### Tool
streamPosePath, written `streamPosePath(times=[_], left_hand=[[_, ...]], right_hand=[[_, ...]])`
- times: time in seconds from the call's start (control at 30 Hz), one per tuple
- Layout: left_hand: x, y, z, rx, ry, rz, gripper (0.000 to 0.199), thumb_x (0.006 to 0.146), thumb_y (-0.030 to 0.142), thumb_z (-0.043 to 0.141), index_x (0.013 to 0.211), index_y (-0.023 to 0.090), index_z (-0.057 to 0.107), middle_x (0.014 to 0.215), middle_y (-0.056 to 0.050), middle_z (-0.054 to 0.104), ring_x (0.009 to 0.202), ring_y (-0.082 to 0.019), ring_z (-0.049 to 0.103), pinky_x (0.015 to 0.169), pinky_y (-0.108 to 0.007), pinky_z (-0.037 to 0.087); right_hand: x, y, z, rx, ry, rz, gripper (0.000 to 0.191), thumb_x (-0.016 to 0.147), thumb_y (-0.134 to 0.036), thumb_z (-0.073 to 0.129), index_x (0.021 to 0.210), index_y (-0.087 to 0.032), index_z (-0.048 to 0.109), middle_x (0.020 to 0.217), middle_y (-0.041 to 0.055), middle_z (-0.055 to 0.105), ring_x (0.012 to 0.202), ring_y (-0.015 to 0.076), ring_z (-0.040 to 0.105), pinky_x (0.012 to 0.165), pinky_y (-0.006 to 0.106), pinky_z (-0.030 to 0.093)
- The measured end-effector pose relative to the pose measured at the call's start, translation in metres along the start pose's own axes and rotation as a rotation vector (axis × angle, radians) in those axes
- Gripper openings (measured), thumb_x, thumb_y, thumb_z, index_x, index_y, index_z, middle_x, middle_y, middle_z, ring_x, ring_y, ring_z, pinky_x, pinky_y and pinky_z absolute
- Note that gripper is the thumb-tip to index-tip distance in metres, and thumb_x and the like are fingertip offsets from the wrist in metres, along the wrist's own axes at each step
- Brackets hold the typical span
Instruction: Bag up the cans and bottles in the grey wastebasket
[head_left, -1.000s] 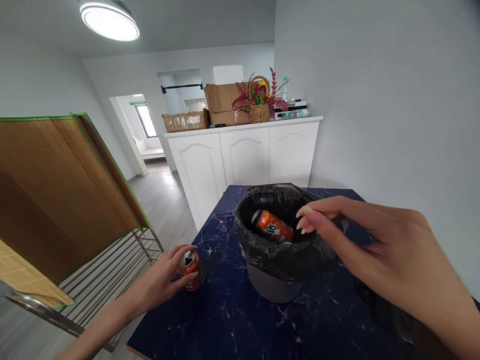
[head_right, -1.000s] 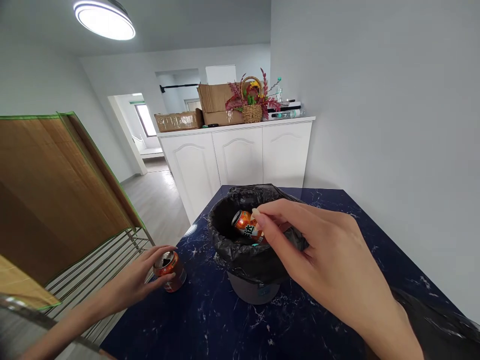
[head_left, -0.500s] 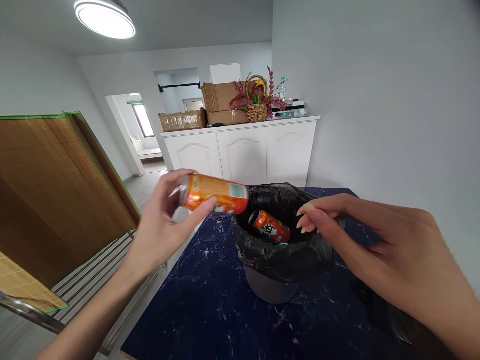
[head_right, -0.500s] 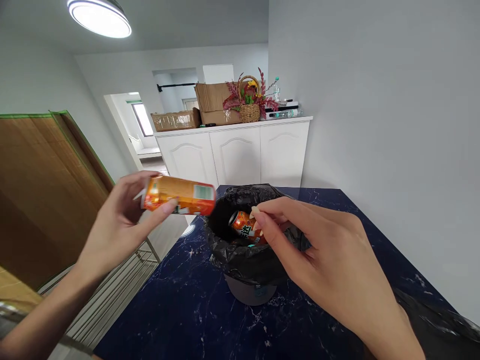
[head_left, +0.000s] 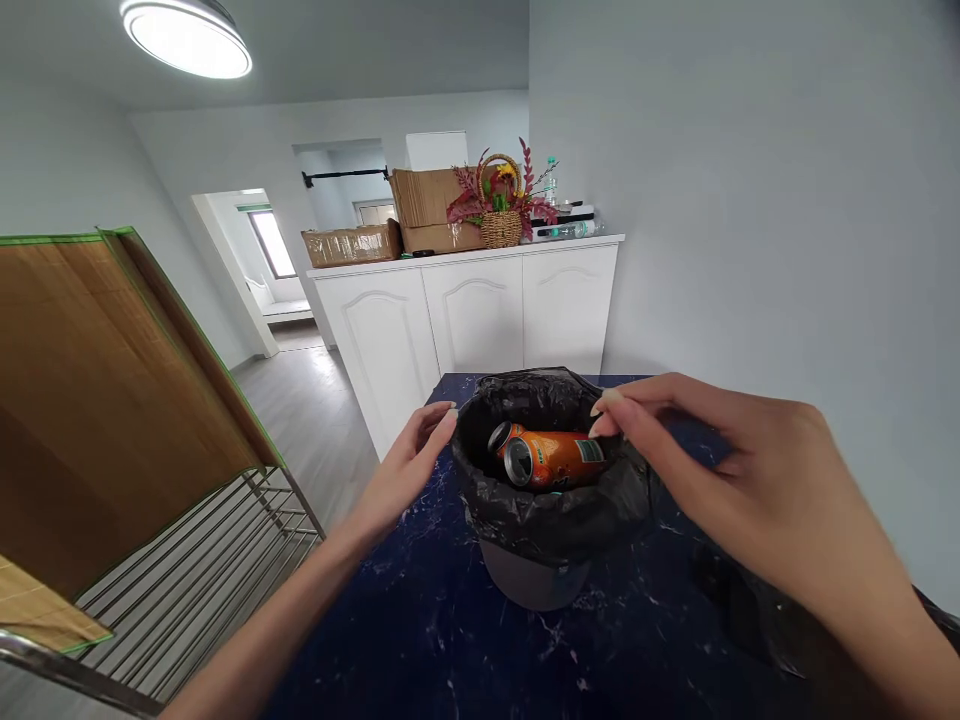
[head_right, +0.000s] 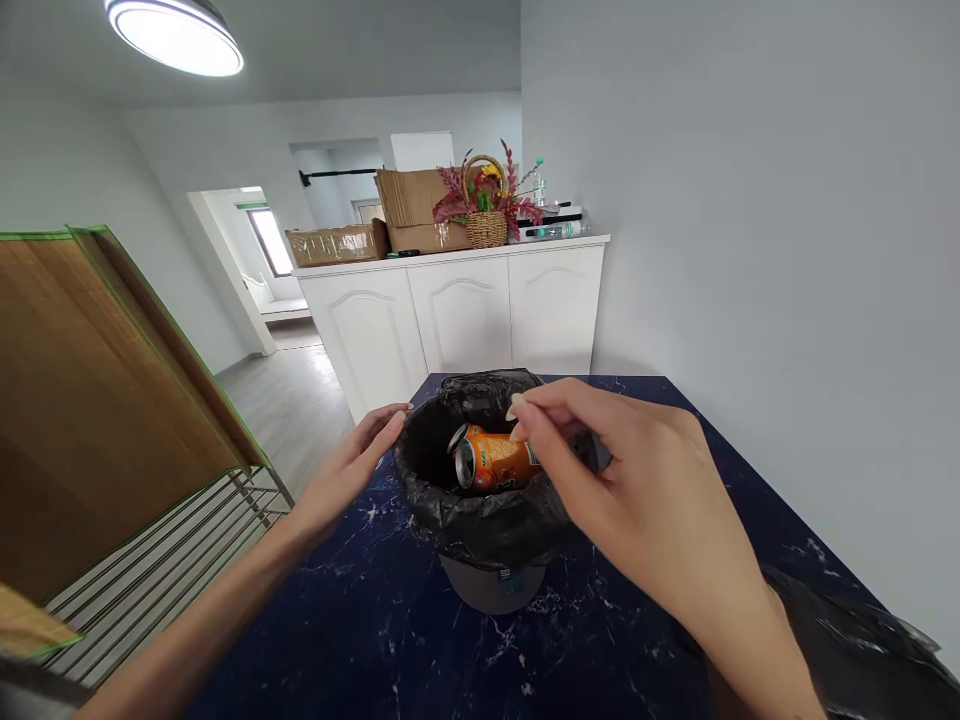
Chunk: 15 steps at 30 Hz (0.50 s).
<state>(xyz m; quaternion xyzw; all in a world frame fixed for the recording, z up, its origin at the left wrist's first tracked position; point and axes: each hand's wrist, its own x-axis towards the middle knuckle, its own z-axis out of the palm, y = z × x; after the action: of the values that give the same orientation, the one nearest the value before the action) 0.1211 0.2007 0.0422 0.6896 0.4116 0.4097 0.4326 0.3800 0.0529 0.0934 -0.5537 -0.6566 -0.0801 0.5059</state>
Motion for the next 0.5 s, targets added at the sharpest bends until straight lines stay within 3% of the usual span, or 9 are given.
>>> streamPosePath(times=[0.07, 0.13, 0.2, 0.3, 0.4, 0.5], left_hand=[[0.008, -0.016, 0.0, -0.151, 0.004, -0.118, 0.052, 0.096, 0.067, 0.068, 0.13, 0.027, 0.068, 0.144, -0.007, 0.068, 0.138, -0.027, 0.058, 0.114, -0.035, 0.044], [0.02, -0.034, 0.0, -0.263, -0.026, -0.248, 0.059, 0.091, 0.074, 0.069, 0.12, 0.023, 0.072, 0.126, -0.01, 0.075, 0.124, -0.028, 0.065, 0.103, -0.035, 0.049], [0.031, -0.051, 0.001, -0.313, -0.13, -0.346, 0.063, 0.087, 0.081, 0.067, 0.104, 0.02, 0.074, 0.108, -0.011, 0.077, 0.109, -0.029, 0.068, 0.093, -0.036, 0.05], [0.039, -0.066, 0.009, -0.35, -0.229, -0.33, 0.059, 0.086, 0.08, 0.068, 0.093, 0.022, 0.075, 0.1, -0.009, 0.078, 0.108, -0.029, 0.066, 0.092, -0.035, 0.048], [0.031, -0.063, 0.023, -0.397, -0.247, -0.286, 0.051, 0.085, 0.074, 0.072, 0.099, 0.025, 0.077, 0.107, -0.007, 0.079, 0.117, -0.029, 0.064, 0.098, -0.035, 0.047], [0.007, -0.049, 0.031, -0.456, -0.255, -0.283, 0.049, 0.085, 0.072, 0.07, 0.1, 0.026, 0.077, 0.11, -0.007, 0.08, 0.117, -0.03, 0.064, 0.099, -0.037, 0.047]], right_hand=[[0.001, 0.015, 0.007, -0.02, 0.031, 0.075, 0.025, 0.104, -0.045, 0.061, 0.099, -0.028, 0.077, 0.094, 0.001, 0.081, 0.081, 0.0186, 0.075, 0.053, 0.026, 0.047], [-0.001, 0.04, 0.016, -0.028, 0.081, 0.165, 0.031, 0.101, -0.052, 0.062, 0.113, -0.027, 0.076, 0.115, 0.0058, 0.08, 0.098, 0.0236, 0.076, 0.06, 0.028, 0.052], [-0.009, 0.069, 0.025, 0.022, 0.091, 0.295, 0.053, 0.096, -0.061, 0.065, 0.134, -0.025, 0.068, 0.136, 0.0121, 0.072, 0.115, 0.0287, 0.072, 0.083, 0.037, 0.06], [-0.031, 0.099, 0.036, 0.282, -0.062, 0.612, 0.068, 0.092, -0.071, 0.066, 0.144, -0.027, 0.063, 0.153, 0.014, 0.062, 0.139, 0.0323, 0.062, 0.107, 0.044, 0.057], [-0.054, 0.102, 0.046, 0.643, -0.269, 0.844, 0.064, 0.096, -0.078, 0.056, 0.14, -0.033, 0.068, 0.153, 0.0068, 0.065, 0.142, 0.0298, 0.061, 0.107, 0.041, 0.058], [-0.065, 0.087, 0.055, 0.899, -0.337, 0.882, 0.065, 0.097, -0.08, 0.05, 0.132, -0.031, 0.074, 0.141, 0.0073, 0.073, 0.138, 0.0293, 0.064, 0.105, 0.04, 0.06]])
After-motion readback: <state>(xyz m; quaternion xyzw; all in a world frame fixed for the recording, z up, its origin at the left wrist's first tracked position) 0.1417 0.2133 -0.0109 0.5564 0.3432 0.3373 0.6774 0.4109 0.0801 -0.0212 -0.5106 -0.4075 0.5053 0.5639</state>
